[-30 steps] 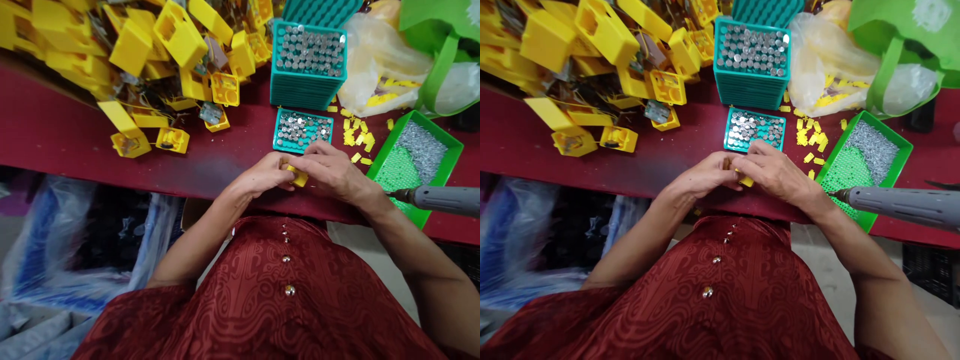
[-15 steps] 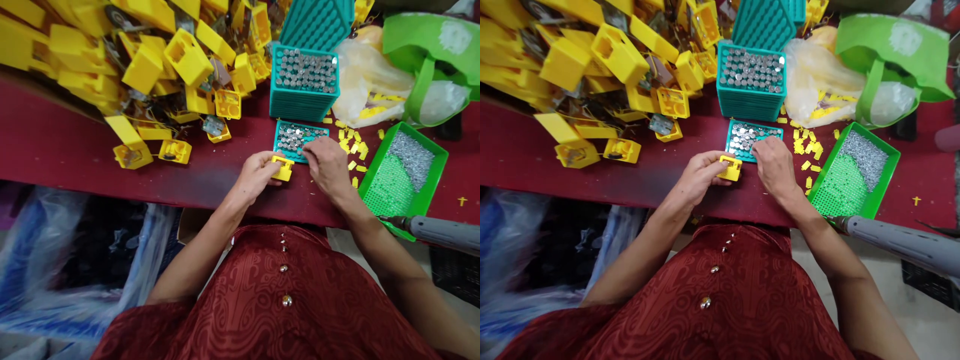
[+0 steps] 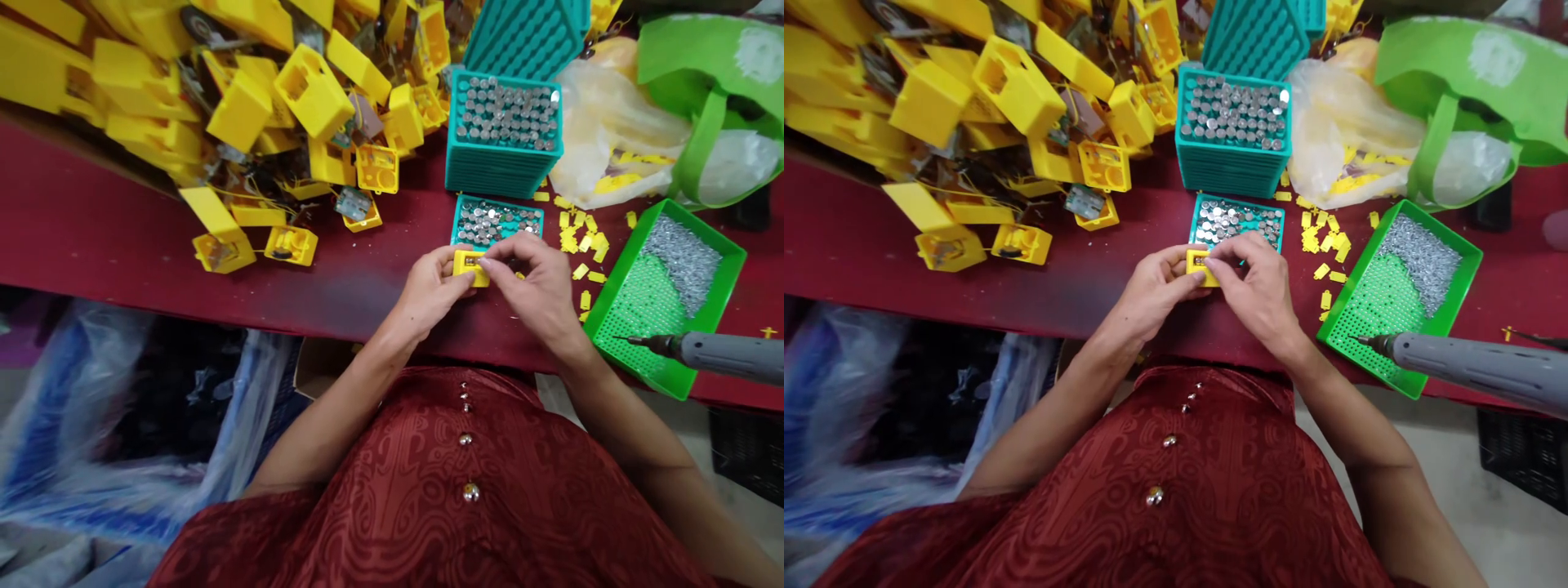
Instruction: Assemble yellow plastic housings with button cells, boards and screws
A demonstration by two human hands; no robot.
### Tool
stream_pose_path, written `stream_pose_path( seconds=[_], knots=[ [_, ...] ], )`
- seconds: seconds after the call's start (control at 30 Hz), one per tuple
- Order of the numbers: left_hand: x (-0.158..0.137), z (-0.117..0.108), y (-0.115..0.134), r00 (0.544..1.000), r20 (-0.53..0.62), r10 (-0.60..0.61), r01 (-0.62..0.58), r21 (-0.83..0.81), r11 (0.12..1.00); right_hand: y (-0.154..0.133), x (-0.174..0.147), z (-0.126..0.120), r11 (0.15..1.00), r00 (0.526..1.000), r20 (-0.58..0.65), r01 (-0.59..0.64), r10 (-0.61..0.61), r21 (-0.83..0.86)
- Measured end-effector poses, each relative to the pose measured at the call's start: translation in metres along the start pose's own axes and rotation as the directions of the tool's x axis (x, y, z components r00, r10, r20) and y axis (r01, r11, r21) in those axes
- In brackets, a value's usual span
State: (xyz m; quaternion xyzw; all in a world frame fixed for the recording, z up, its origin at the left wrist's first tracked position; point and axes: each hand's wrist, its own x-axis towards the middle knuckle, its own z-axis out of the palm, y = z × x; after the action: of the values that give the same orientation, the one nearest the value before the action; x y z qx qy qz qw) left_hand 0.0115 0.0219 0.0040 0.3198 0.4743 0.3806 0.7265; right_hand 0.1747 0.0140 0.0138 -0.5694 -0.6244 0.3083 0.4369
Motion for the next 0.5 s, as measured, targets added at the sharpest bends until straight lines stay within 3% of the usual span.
stream_pose_path(
  seconds=[0.17,0.4,0.5],
  knots=[
    [0.001,0.002,-0.012,0.987,0.075,0.141,-0.145,0.057,0.988,-0.003,-0.006,0.008,0.990,0.990,-0.044,-0.128,0.131,0.049],
    [0.006,0.006,-0.034,0.967,-0.004,0.256,-0.251,0.179,0.951,-0.005,-0.002,0.007,0.937,0.947,-0.021,-0.313,0.320,0.154],
    [0.006,0.008,-0.042,0.943,-0.030,0.332,-0.310,0.285,0.907,-0.008,-0.002,0.007,0.931,0.936,-0.033,-0.344,0.351,0.125]
  ],
)
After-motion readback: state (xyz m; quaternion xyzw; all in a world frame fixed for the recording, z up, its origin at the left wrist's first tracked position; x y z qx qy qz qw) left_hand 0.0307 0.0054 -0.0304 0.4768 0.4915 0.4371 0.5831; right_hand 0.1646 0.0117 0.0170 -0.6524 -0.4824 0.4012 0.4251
